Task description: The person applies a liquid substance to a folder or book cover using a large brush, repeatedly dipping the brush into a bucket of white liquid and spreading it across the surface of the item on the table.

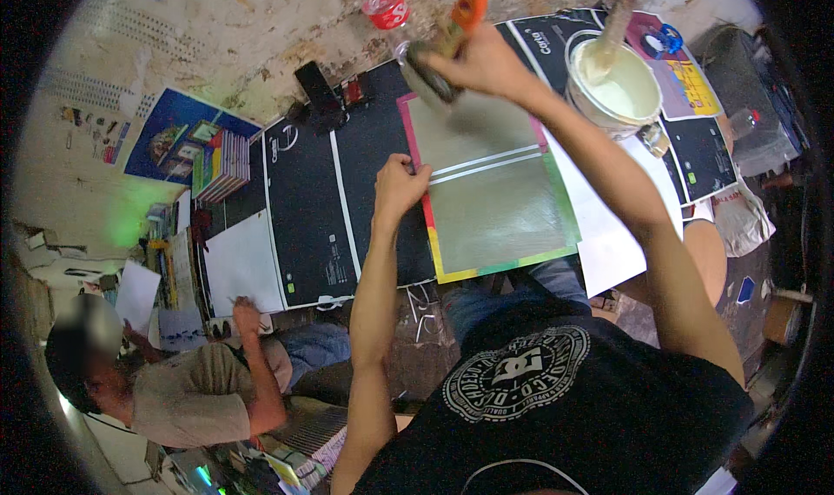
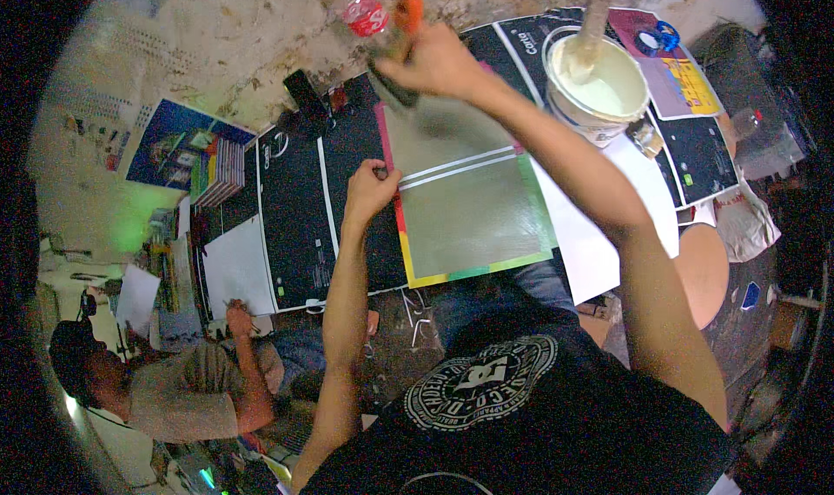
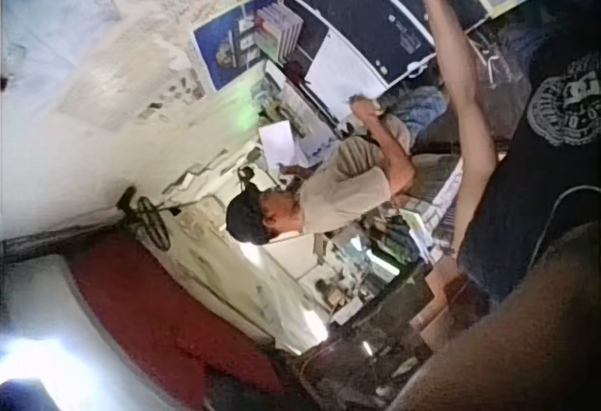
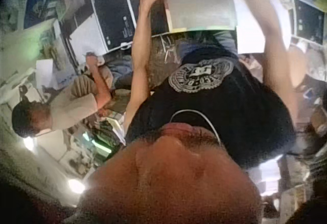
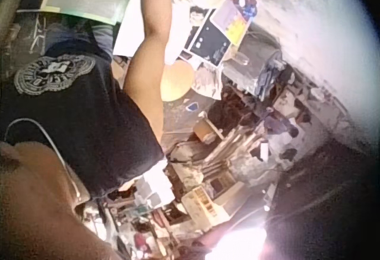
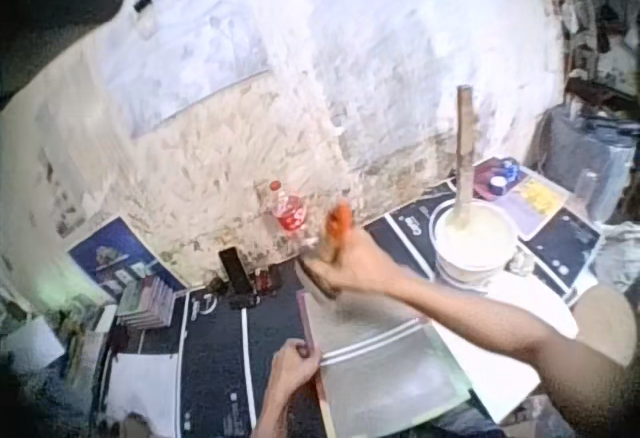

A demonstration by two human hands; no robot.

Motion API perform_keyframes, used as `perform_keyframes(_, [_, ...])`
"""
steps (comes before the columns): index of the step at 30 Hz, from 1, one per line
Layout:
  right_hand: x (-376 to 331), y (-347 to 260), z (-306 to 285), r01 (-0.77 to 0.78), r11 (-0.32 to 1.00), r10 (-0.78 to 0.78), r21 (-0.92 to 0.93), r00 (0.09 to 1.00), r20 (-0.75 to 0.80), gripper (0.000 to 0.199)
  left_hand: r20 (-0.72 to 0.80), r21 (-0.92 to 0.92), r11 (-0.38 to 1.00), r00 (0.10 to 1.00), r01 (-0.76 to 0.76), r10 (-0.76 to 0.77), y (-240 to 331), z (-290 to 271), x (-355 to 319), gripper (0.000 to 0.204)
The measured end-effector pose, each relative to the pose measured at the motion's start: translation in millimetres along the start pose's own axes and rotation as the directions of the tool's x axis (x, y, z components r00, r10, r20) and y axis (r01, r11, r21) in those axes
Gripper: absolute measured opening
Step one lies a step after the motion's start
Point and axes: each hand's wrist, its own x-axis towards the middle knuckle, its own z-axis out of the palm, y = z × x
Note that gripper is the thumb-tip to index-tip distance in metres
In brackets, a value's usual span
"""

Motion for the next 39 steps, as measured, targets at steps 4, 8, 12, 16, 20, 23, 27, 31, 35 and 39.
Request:
perform_keyframes(4, [-95.7,-11.0,-34.0,-0.46,0.862,0.492,-0.211,0.86,0.137,0.04,0.035,0.016,0.995,0.995,0.096,-0.096,-3.1,14.0,18.2,0.056])
perform_keyframes(8, [-173.2,-22.7,-94.5,-0.601,0.799,0.56,-0.001,0.745,-0.362,0.028,-0.035,0.086,0.986,0.989,0.145,-0.142,2.7,12.4,14.9,0.054])
perform_keyframes(12, [-274.4,-37.0,-180.6,-0.589,0.777,0.611,0.223,0.62,-0.492,0.025,0.08,-0.075,0.971,0.972,0.227,-0.221,-14.9,-3.1,23.6,0.039])
perform_keyframes(16, [-410.1,-51.9,-267.5,-0.714,0.594,0.769,0.37,0.368,-0.523,0.03,0.115,-0.318,0.9,0.955,0.297,-0.274,-72.1,-40.7,21.1,0.023])
perform_keyframes(20, [-506.6,-56.6,-314.8,-0.365,0.462,0.872,0.808,0.024,-0.488,0.039,0.114,-0.336,0.873,0.935,0.354,-0.335,-163.1,-80.6,11.5,0.033])
perform_keyframes(23, [-518.5,-70.7,-337.9,-0.821,0.528,0.466,-0.219,0.495,-0.733,0.048,0.156,-0.504,0.767,0.915,0.397,-0.371,-252.4,-97.1,14.9,0.035])
perform_keyframes(27, [-462.4,-72.7,-360.9,-0.11,0.583,0.811,0.805,0.119,-0.572,0.046,-0.024,-0.122,0.95,0.956,0.287,-0.292,-356.2,-104.1,39.0,0.036])
perform_keyframes(31, [-377.1,-59.6,-362.1,-0.174,0.713,0.701,0.679,0.198,-0.686,0.036,-0.234,0.309,0.862,0.911,0.402,-0.34,-366.3,-108.4,65.4,0.057])
perform_keyframes(35, [-275.9,-49.0,-348.8,-0.299,0.866,0.499,0.401,0.48,-0.722,0.034,-0.423,0.003,0.974,0.883,0.227,-0.205,-249.2,-101.3,63.0,0.055])
perform_keyframes(39, [-186.8,-38.7,-330.6,-0.407,0.91,0.367,0.085,0.692,-0.622,0.027,-0.376,-0.307,0.923,0.921,-0.23,0.104,-53.3,-96.2,42.9,0.047])
